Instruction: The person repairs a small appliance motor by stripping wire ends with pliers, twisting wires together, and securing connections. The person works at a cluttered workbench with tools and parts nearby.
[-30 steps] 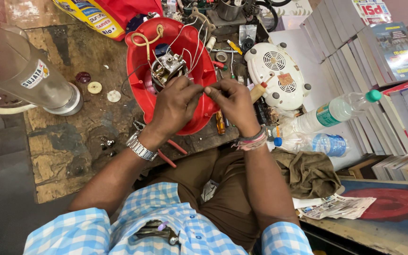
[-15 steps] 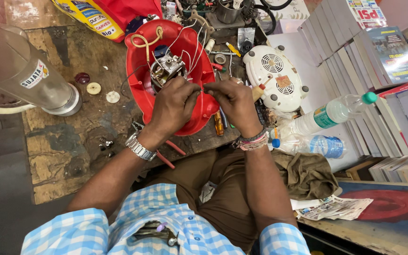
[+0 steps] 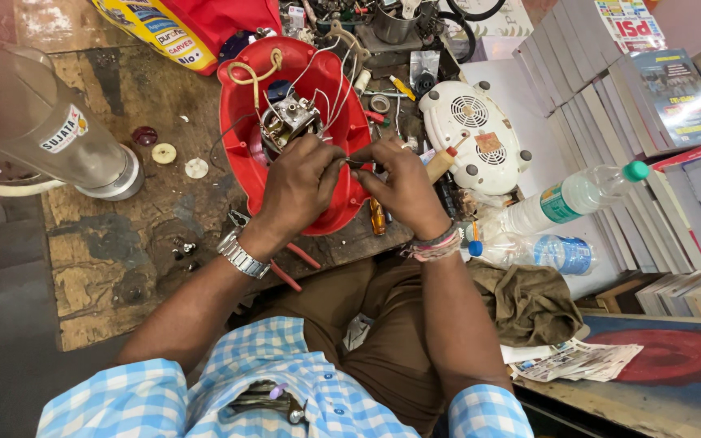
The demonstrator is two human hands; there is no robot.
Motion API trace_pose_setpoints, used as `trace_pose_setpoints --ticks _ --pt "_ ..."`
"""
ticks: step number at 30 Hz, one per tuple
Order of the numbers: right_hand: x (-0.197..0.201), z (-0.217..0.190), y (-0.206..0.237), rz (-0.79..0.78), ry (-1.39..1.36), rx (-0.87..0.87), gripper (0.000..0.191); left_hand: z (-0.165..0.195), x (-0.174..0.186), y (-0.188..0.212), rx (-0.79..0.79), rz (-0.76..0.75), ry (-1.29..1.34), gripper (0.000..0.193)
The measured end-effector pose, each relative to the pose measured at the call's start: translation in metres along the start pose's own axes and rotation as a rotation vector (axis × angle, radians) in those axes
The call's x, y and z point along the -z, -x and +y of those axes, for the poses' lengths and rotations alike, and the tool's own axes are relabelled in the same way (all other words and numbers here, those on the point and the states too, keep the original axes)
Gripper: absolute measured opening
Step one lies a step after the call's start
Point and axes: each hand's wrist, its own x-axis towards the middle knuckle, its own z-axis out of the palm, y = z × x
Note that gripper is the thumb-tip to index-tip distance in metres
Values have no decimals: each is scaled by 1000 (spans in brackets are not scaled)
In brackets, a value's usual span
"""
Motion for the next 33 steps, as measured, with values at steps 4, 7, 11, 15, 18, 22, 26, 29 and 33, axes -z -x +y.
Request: trace_pose_setpoints --ticks 4,7,11,15,18,22,26,29,33 --pt "-4 -10 -2 91 49 -86 27 0 -1 -1 9 -6 -10 10" --pt "-2 -10 -1 163 123 86 22 1 -1 -1 28 4 -12 11" --pt "-2 4 1 26 -78 -39 19 1 0 -2 47 -27 -21 11" --pt "-12 22 5 -73 -373 -286 15 3 0 -1 10 -13 -27 11" --pt "-15 28 5 -98 -583 -361 17 3 0 -1 -8 -22 -26 10" --pt "-8 17 6 -118 -268 -413 18 4 0 -2 16 -21 -12 9" --pt "-3 -2 2 150 167 147 36 4 1 -2 5 -3 -25 11" --pt "-4 -9 -2 226 421 222 33 4 0 -3 39 -8 -12 9" --pt "-3 -8 -3 219 467 298 26 4 0 -3 54 -6 1 8"
